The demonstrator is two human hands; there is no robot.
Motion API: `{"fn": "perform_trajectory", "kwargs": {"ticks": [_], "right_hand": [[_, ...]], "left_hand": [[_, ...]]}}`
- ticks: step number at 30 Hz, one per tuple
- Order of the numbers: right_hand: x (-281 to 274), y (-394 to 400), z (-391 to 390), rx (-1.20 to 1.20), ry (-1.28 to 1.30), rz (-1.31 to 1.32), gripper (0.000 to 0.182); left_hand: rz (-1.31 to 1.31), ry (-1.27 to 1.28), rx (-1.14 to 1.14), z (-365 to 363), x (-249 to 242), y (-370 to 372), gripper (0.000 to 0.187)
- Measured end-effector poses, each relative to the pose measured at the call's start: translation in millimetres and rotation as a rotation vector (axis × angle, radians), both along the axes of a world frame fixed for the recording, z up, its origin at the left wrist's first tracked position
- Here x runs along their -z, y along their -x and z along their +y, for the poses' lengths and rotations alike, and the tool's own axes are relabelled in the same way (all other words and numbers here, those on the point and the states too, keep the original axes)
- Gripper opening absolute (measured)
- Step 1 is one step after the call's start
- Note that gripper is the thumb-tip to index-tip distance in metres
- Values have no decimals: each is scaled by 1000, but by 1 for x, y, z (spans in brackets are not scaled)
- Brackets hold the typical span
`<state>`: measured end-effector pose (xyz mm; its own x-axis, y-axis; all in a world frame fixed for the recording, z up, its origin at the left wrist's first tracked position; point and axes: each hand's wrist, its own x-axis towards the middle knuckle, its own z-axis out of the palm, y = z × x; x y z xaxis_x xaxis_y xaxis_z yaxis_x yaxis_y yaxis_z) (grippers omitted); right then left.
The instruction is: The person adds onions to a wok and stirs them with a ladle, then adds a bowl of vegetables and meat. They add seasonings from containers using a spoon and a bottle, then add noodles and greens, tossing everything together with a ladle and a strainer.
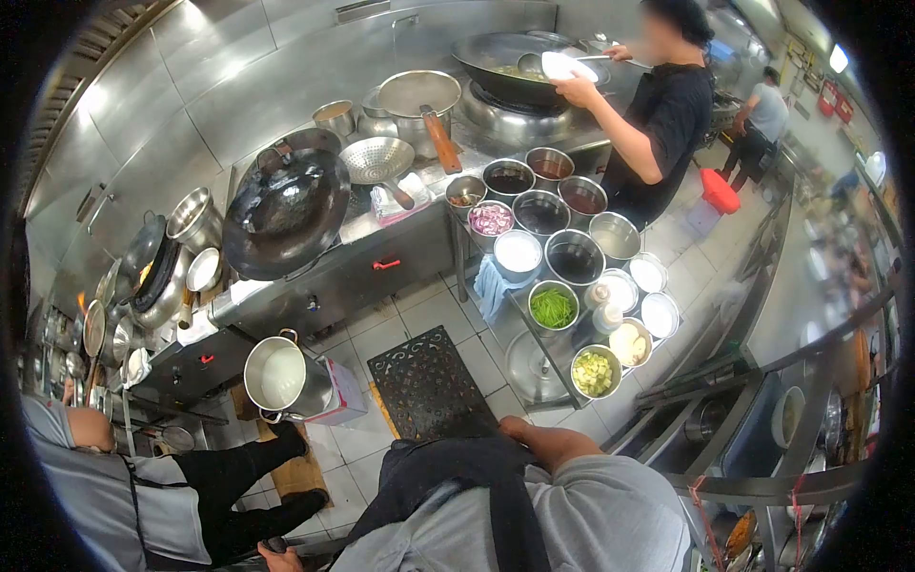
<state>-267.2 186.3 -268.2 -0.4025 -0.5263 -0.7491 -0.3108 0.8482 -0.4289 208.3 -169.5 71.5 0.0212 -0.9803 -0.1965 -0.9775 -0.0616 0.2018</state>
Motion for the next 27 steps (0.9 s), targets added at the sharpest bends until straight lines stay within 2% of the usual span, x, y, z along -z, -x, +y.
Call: {"fn": "perform_trajectory", "kwargs": {"ticks": [7, 8, 12, 15, 19, 23, 27], "right_hand": [[-30, -2, -2, -37, -5, 12, 50], [-34, -3, -3, -4, 0, 5, 49], [-50, -4, -2, 6, 45, -5, 48], [-23, -1, 3, -179, 116, 50, 48], [-37, -3, -1, -24, 17, 9, 50], [-53, -4, -1, -21, 46, 29, 50], [-44, -3, 0, 10, 52, 19, 47]], "left_hand": [[70, 0, 20, -5, 6, -5, 68], [-15, -41, -20, -4, 3, -3, 68], [-29, -67, -28, -7, 6, -7, 70], [-15, -58, -19, -7, 3, -6, 70], [-67, 76, -88, -15, 37, -19, 84], [-46, 87, -64, -18, 47, -28, 84], [-27, 103, -58, -21, 56, -33, 84]]}}
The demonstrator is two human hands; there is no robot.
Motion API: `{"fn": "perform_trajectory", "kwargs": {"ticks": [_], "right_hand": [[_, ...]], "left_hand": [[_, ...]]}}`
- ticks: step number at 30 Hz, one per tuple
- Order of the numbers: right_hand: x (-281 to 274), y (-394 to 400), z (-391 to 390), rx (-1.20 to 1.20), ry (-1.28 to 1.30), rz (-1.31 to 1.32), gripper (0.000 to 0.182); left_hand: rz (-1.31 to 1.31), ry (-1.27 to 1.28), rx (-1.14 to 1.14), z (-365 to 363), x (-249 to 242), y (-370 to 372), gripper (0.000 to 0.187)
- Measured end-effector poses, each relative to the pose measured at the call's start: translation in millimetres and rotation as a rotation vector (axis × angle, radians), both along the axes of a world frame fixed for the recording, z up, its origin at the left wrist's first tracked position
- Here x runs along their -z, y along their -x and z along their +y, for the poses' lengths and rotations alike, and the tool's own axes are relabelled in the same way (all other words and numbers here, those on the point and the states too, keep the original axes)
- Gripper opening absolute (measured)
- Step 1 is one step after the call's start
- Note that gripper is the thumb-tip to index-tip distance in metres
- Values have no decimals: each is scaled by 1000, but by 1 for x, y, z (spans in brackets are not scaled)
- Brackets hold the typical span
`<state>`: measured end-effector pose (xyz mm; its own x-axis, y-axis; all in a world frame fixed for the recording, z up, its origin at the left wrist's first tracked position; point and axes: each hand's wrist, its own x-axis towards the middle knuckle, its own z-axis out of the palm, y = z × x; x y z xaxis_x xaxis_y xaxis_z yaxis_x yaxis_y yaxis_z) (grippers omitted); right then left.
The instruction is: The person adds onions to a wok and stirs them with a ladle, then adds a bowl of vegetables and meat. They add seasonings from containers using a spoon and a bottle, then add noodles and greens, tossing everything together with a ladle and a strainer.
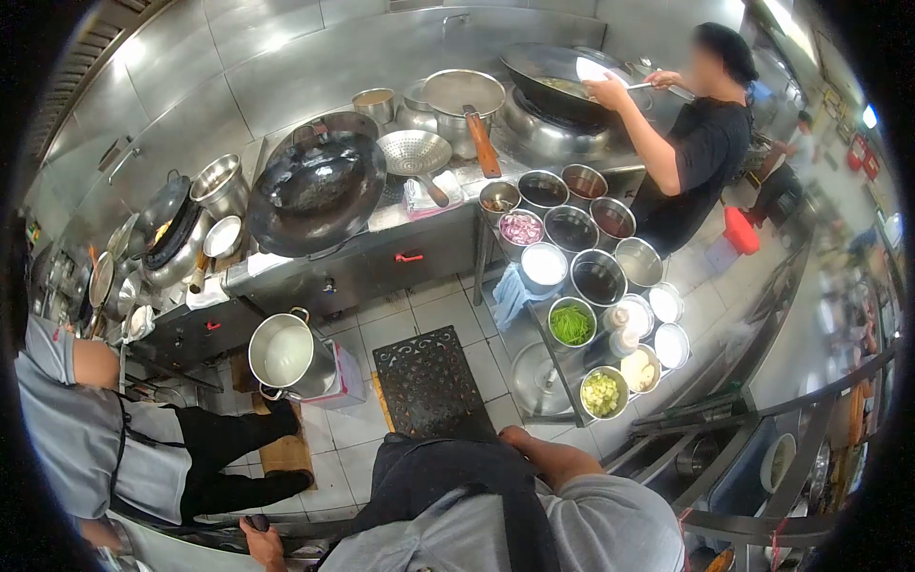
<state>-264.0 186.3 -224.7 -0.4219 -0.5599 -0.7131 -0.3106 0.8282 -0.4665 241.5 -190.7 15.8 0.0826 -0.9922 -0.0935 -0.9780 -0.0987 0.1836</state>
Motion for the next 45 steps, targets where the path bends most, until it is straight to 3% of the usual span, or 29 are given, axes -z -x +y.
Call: {"fn": "perform_trajectory", "kwargs": {"ticks": [4, 6, 10, 18, 24, 27, 30, 36, 39, 42, 45], "right_hand": [[23, 3, 5, -147, 67, 40, 44], [34, 5, 8, -184, 109, 44, 44], [27, 2, 8, -93, 113, 48, 44], [36, 1, 6, -136, 74, 71, 41], [23, -2, 3, 19, 15, 18, 41], [-6, 0, 7, -187, 113, 86, 41], [13, 1, 7, -95, 83, 64, 43], [55, 9, 19, -336, 240, 120, 42], [22, 3, 13, -101, 102, 37, 40], [17, 6, 11, -431, 190, 168, 41], [5, 3, 10, -304, 136, 131, 41]], "left_hand": [[-6, -29, -44, 2, -5, 5, 85], [24, -127, -5, 8, -31, 16, 76], [14, -186, 26, 9, -44, 21, 76], [-19, -156, 61, 8, -35, 14, 77], [-5, -63, 16, 1, -13, 8, 81], [-10, -25, 12, -2, -3, -1, 85], [-37, -43, -34, 3, -10, 7, 84], [-23, -21, -23, -5, 5, -5, 83], [-27, -44, -39, -2, -3, 0, 83], [-19, -36, -25, -5, 5, -8, 84], [7, -25, -5, -7, 9, -12, 86]]}}
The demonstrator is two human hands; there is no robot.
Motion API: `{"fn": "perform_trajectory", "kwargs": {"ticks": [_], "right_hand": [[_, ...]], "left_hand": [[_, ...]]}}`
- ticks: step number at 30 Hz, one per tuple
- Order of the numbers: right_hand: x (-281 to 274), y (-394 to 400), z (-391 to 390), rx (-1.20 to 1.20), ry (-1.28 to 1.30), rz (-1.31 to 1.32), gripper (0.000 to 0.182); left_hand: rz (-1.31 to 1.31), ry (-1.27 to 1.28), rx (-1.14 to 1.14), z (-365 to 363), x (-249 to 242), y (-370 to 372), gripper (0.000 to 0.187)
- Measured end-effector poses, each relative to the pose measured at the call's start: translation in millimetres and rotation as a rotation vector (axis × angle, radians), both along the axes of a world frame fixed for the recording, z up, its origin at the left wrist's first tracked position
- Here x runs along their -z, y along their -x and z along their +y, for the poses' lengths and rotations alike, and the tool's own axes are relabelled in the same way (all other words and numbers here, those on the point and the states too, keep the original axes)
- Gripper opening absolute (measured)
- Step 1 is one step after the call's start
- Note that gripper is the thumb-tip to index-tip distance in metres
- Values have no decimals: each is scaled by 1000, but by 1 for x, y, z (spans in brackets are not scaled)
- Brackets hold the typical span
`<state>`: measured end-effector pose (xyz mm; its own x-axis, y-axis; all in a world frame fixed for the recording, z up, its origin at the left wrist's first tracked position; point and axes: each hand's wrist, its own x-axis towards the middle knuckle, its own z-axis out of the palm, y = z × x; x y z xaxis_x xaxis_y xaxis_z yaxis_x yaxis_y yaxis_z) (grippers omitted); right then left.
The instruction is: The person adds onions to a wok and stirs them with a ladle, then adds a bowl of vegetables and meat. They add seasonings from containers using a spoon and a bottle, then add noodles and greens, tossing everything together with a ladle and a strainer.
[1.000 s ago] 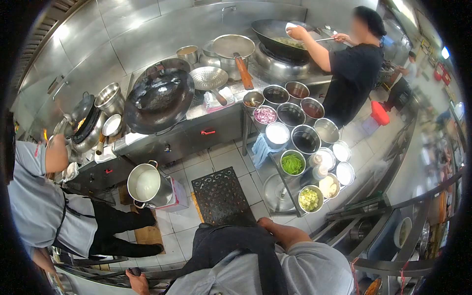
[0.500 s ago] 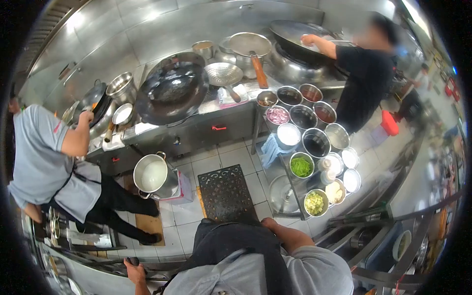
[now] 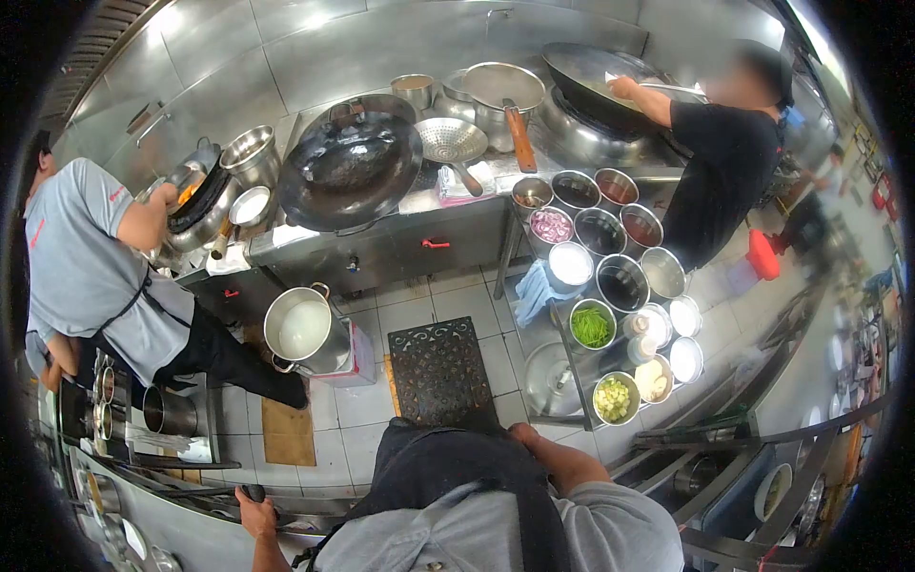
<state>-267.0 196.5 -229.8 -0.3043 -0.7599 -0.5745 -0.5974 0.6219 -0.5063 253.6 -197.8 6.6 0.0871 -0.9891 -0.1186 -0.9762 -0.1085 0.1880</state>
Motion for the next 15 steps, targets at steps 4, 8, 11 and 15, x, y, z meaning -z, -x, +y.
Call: {"fn": "perform_trajectory", "kwargs": {"ticks": [4, 8, 11, 15], "right_hand": [[33, 3, 10, -107, 163, 96, 39], [34, 1, 13, -38, 202, 58, 36], [58, 7, 20, -61, 249, 69, 33], [18, 1, 12, 47, 99, 17, 32]], "left_hand": [[10, 35, 33, 0, 5, -3, 92], [7, 25, 29, 0, 4, -4, 99], [25, 5, -29, 10, -21, 17, 101], [12, -47, -79, 7, -21, 16, 101]]}}
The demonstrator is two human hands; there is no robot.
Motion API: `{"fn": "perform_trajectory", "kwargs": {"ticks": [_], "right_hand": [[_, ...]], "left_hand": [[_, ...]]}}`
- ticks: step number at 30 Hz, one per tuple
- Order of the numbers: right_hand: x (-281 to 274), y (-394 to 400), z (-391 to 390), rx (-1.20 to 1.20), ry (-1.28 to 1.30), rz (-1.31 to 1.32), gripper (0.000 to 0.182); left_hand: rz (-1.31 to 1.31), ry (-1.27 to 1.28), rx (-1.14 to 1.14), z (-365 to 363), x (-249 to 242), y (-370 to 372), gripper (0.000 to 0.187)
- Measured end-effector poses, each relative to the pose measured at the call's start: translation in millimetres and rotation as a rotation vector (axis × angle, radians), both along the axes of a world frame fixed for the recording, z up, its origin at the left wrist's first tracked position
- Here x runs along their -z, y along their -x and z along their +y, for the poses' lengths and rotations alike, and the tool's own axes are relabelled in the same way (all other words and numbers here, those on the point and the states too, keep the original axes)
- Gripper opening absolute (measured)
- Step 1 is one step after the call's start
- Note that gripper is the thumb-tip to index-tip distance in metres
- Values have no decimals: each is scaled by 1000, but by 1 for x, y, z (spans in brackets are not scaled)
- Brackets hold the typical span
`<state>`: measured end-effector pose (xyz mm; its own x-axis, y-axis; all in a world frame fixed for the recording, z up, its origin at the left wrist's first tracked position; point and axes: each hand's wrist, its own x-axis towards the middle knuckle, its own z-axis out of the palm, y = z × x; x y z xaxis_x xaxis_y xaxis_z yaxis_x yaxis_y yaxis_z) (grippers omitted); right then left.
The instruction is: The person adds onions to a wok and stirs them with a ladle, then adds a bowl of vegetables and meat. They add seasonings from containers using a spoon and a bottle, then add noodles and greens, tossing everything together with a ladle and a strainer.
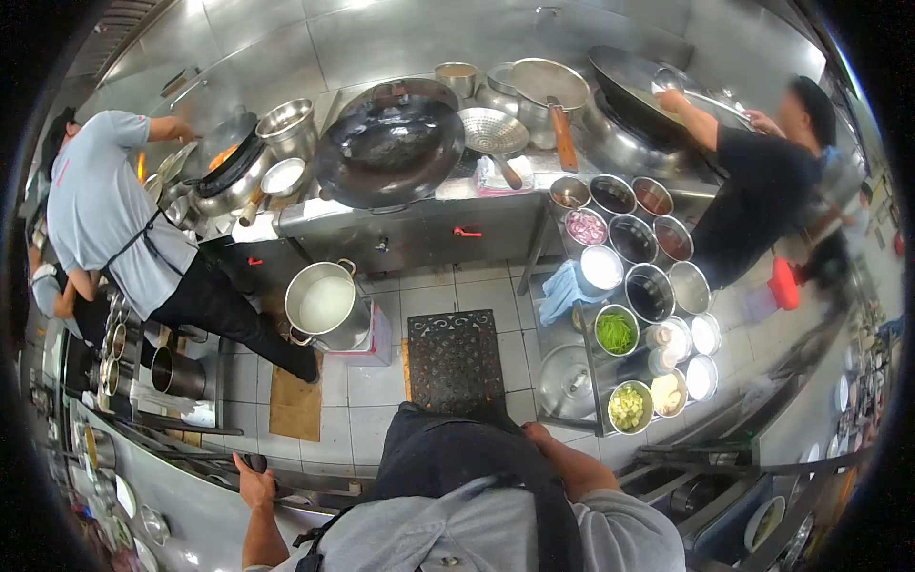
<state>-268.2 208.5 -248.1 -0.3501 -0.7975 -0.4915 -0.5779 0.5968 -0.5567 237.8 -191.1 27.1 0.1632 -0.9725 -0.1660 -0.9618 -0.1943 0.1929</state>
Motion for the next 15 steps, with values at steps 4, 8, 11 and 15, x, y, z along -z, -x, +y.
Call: {"fn": "perform_trajectory", "kwargs": {"ticks": [4, 8, 11, 15], "right_hand": [[9, 3, 4, 14, -50, -76, 44], [3, 6, 5, 73, 2, -93, 37], [7, 9, 12, 78, 84, -186, 33], [6, 10, 5, 48, -7, 51, 30]], "left_hand": [[-27, 28, 62, -3, 10, -9, 89], [19, 54, 55, -2, 10, -10, 87], [12, 44, 54, -3, 10, -11, 86], [16, 23, 34, -4, 9, -11, 84]]}}
